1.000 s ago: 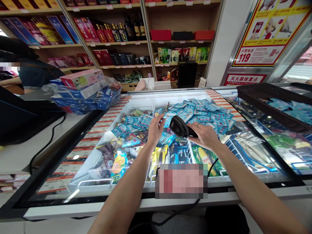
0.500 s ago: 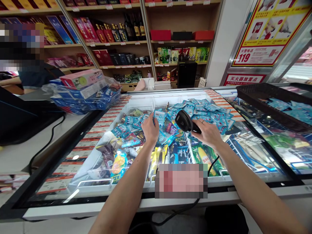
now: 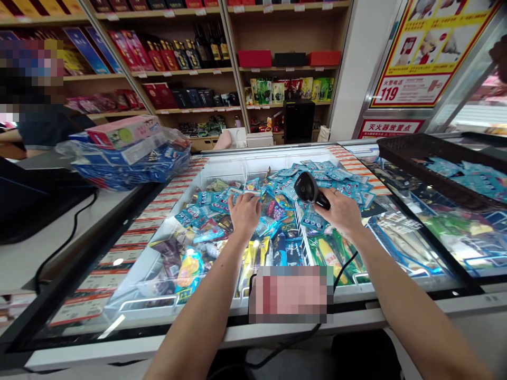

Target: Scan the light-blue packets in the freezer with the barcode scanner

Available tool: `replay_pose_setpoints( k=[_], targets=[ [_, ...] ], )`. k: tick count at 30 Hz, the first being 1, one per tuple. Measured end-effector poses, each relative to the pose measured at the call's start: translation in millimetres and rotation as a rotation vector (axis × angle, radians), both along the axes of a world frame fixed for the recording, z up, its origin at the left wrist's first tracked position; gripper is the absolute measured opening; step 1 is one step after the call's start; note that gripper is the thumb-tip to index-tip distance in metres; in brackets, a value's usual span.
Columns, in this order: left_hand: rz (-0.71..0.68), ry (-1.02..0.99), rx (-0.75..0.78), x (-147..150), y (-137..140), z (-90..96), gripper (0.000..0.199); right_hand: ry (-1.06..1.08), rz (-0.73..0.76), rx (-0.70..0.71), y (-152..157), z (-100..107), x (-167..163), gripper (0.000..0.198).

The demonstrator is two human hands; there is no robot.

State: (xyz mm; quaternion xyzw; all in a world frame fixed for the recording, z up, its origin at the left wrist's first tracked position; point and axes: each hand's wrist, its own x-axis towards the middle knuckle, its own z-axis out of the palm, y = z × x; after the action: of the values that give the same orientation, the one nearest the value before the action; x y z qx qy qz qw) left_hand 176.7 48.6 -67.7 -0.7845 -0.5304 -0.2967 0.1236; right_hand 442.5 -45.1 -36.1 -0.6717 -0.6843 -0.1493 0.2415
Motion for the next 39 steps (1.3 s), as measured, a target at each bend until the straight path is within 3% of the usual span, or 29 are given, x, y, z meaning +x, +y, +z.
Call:
replay_pose_setpoints(
  k=[10,12,17,24,31,36,39],
  targets=[
    [0.175,0.002,0.022,-25.2,13.1,-8.3,0.036,0.032,-0.084,0.005,1.3,0.9,5.5,0.043],
    [0.121,0.012,0.026,-22.7,12.0,-5.6,0.038,0.041,-0.091,0.011,1.5,1.0,6.3,0.043],
    [-0.180,0.037,-0.075,-5.4,11.8,0.5,0.042,0.057,-0.107,0.010,2.9,2.1,8.0,0.043],
    [-0.384,0.073,-0.223,24.3,16.8,1.0,0.048,0.061,-0.101,-0.001,2.1,3.9,7.3,0.041],
    [-0.469,0.190,-0.293,40.7,20.5,-1.4,0.049,0.059,-0.061,-0.033,2.2,1.3,5.5,0.041],
    [-0.501,0.095,-0.229,33.7,9.0,5.4,0.044,0.056,-0.065,-0.039,1.5,1.6,5.0,0.042],
    [-0.447,-0.006,-0.200,29.6,2.6,6.3,0.042,0.040,-0.056,-0.050,1.0,2.1,4.0,0.043]
  ],
)
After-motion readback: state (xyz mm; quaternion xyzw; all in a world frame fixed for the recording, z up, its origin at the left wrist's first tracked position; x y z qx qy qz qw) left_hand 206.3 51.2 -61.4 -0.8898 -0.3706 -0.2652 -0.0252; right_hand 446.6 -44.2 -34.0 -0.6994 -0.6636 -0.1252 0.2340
